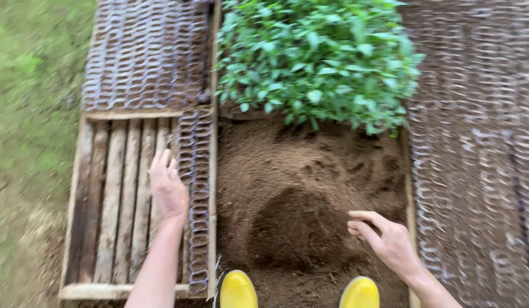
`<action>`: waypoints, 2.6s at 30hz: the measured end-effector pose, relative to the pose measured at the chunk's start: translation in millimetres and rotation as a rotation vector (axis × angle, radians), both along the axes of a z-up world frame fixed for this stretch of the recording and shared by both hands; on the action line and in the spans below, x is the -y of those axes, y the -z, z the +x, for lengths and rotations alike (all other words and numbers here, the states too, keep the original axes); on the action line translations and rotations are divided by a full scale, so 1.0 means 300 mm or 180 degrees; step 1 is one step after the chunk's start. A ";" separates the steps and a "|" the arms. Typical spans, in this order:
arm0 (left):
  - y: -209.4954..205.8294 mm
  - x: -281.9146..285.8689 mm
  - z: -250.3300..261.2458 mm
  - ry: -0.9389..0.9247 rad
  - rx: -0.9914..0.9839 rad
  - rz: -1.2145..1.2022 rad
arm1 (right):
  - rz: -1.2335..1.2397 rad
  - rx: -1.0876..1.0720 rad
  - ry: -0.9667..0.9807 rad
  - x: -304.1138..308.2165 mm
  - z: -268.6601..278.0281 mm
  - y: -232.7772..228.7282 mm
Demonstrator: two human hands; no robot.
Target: The person fills small plastic seedling pots with soil from a large pile, then places the filled pots into a wooden tray. The person repeats this process multiple times, occasionally reaching for a small container to add contents to the pots.
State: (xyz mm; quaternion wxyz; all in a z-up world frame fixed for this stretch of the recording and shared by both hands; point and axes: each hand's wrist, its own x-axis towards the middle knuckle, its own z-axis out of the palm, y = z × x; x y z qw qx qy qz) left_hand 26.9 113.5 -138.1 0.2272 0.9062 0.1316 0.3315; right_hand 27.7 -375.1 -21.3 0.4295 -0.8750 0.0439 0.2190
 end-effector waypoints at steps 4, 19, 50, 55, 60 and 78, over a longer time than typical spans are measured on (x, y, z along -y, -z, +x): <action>-0.265 0.164 0.025 0.0753 -0.0118 -0.1112 | -0.0482 0.0712 -0.0789 0.181 -0.049 0.134; -0.723 0.469 -0.013 0.1834 -0.1700 0.0970 | -0.1308 -0.0166 0.2121 0.935 -0.653 -0.182; -1.141 0.732 -0.229 0.2668 -0.1998 0.1023 | -0.0634 -0.0344 0.1982 1.096 -0.666 -0.039; -1.192 0.795 -0.255 0.2574 -0.1615 0.1147 | -0.1547 0.0866 0.0709 0.910 -0.393 -0.228; -1.203 0.858 -0.269 0.2366 -0.2100 -0.0072 | 0.0449 0.1037 0.0500 0.403 -0.145 -0.721; -0.963 0.762 -0.159 0.1379 -0.1609 -0.3262 | 0.1703 0.0740 -0.0687 -0.141 -0.005 -0.773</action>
